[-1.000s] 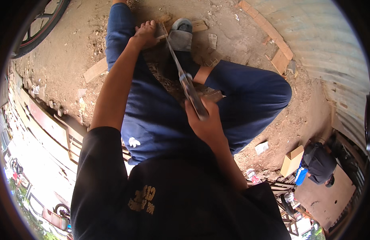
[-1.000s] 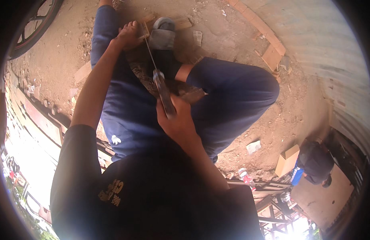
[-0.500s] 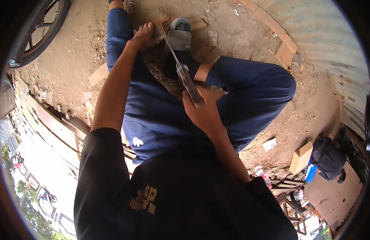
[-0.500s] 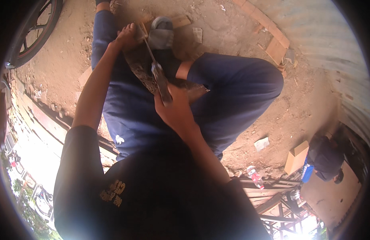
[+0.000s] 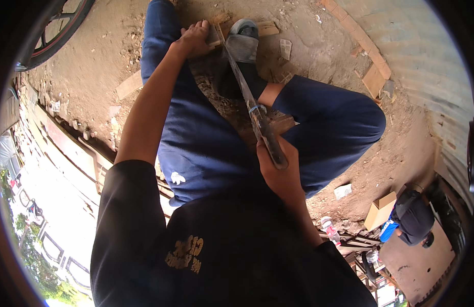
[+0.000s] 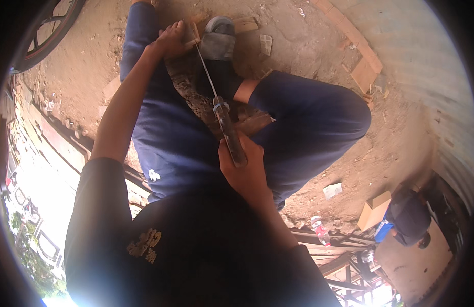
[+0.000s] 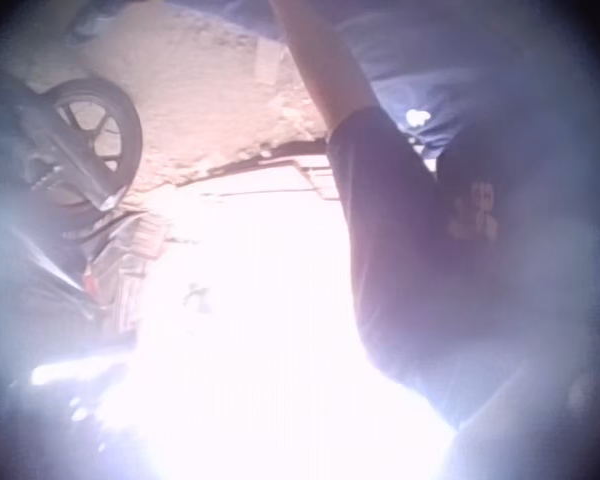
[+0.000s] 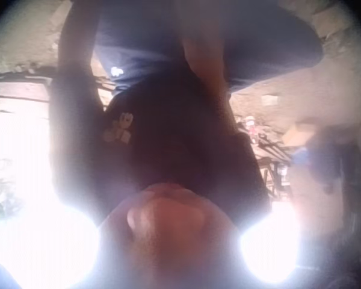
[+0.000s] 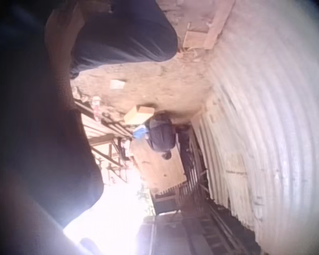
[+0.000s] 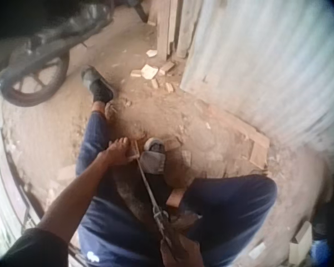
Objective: The person sits on the ground and uses a hand saw to cut a small piece of wood held between their legs. They repeatedly saw back and forth, adjusting the wood occasionally, while another person works nearby.
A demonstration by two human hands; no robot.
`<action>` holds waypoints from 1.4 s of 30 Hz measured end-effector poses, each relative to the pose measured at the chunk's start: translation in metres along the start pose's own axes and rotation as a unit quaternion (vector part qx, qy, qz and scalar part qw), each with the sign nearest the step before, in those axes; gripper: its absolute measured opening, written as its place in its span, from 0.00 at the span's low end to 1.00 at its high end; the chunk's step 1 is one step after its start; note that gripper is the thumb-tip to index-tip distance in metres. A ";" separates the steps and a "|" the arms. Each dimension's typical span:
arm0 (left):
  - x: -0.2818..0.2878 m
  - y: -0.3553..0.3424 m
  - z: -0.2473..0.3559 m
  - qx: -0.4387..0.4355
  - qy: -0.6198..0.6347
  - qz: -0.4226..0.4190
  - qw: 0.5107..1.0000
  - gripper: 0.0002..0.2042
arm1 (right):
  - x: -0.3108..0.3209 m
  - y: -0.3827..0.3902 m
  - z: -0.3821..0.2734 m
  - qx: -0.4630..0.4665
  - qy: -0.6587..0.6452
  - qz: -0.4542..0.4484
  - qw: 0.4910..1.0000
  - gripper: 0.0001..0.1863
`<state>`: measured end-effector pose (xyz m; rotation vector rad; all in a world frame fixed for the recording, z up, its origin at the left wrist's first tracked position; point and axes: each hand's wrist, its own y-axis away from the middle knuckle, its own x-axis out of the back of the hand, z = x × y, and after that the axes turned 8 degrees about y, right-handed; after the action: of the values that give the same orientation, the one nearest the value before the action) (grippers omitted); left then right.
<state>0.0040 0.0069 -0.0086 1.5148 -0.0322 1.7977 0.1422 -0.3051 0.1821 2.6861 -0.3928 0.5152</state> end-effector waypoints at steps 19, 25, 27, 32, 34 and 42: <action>-0.009 0.005 -0.002 0.008 0.018 0.038 0.999 0.32 | -0.040 -0.065 0.015 -0.029 0.037 0.045 0.998 0.11; -0.001 -0.002 -0.003 0.002 0.025 0.021 0.999 0.32 | -0.025 -0.031 0.021 0.060 -0.013 0.029 0.998 0.20; -0.007 -0.005 -0.003 -0.001 0.020 0.018 1.000 0.31 | -0.041 -0.053 0.018 0.015 0.004 -0.009 1.000 0.21; -0.023 -0.006 -0.016 -0.002 0.015 0.029 0.999 0.31 | -0.046 -0.048 0.014 0.039 0.002 0.019 0.999 0.21; -0.007 -0.005 -0.004 0.001 0.010 0.014 1.000 0.31 | -0.020 -0.012 0.018 0.025 0.002 0.027 0.999 0.20; -0.005 -0.003 -0.004 0.004 0.000 -0.008 1.000 0.39 | -0.056 -0.091 0.016 -0.023 0.014 0.087 0.996 0.16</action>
<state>0.0020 0.0081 -0.0149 1.5154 -0.0127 1.7869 0.1272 -0.2200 0.1177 2.6105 -0.6255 0.5856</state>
